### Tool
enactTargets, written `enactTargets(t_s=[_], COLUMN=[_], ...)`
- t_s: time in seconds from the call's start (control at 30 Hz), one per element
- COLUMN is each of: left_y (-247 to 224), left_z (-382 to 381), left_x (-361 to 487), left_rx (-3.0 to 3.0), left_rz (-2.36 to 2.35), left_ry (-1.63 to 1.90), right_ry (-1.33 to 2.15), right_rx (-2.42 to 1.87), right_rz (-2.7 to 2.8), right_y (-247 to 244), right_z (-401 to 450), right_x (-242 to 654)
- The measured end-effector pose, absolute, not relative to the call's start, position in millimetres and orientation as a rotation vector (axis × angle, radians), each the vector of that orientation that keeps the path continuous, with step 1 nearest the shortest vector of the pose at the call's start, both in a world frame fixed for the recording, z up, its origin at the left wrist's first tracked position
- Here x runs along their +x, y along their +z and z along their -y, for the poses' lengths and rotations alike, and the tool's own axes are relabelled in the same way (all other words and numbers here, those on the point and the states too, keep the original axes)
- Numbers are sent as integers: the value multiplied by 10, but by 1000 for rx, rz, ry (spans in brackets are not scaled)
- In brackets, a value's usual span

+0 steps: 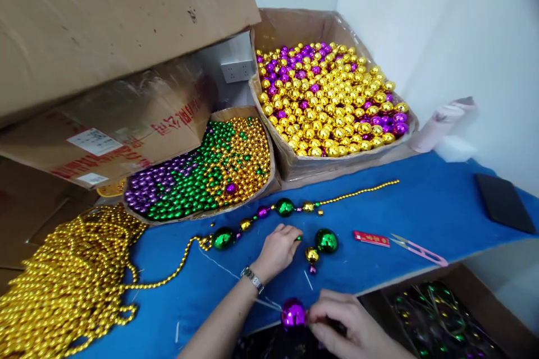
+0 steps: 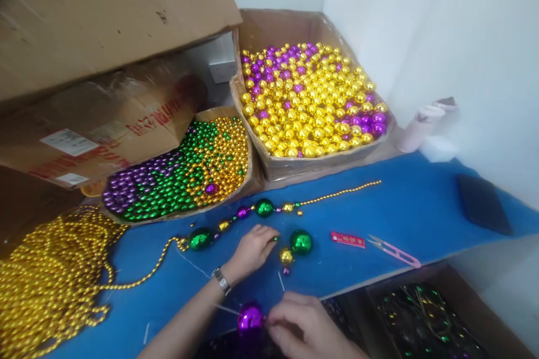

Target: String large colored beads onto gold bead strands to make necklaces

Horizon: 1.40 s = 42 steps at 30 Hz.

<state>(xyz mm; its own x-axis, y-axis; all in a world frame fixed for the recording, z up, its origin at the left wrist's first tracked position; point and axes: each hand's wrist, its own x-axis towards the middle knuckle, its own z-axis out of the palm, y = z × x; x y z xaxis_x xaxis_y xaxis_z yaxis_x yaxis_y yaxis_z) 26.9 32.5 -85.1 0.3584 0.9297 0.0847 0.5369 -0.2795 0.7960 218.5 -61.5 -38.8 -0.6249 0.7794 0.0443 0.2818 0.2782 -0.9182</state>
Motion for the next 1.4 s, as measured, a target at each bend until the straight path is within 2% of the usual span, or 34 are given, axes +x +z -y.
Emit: enactTargets(t_s=[0.27,0.5,0.93,1.4], left_y=[-649,-389,-324,-274], left_z=[-19,223,284,305], left_x=[-32,-137,-117,-96], left_rx=[1327,490,332,486], left_rz=[-1364,-1090,-1025,-1081], left_ry=[1001,1246,1344,1370], right_ry=[1264,1251,1221,1199], right_rx=[-1191,-1197,-1222,-1223], right_rz=[1928,1957,2015,2028], right_y=[-543,-627,-583,-561], right_z=[597,598,614,597], right_x=[2240,2162,2127,2119])
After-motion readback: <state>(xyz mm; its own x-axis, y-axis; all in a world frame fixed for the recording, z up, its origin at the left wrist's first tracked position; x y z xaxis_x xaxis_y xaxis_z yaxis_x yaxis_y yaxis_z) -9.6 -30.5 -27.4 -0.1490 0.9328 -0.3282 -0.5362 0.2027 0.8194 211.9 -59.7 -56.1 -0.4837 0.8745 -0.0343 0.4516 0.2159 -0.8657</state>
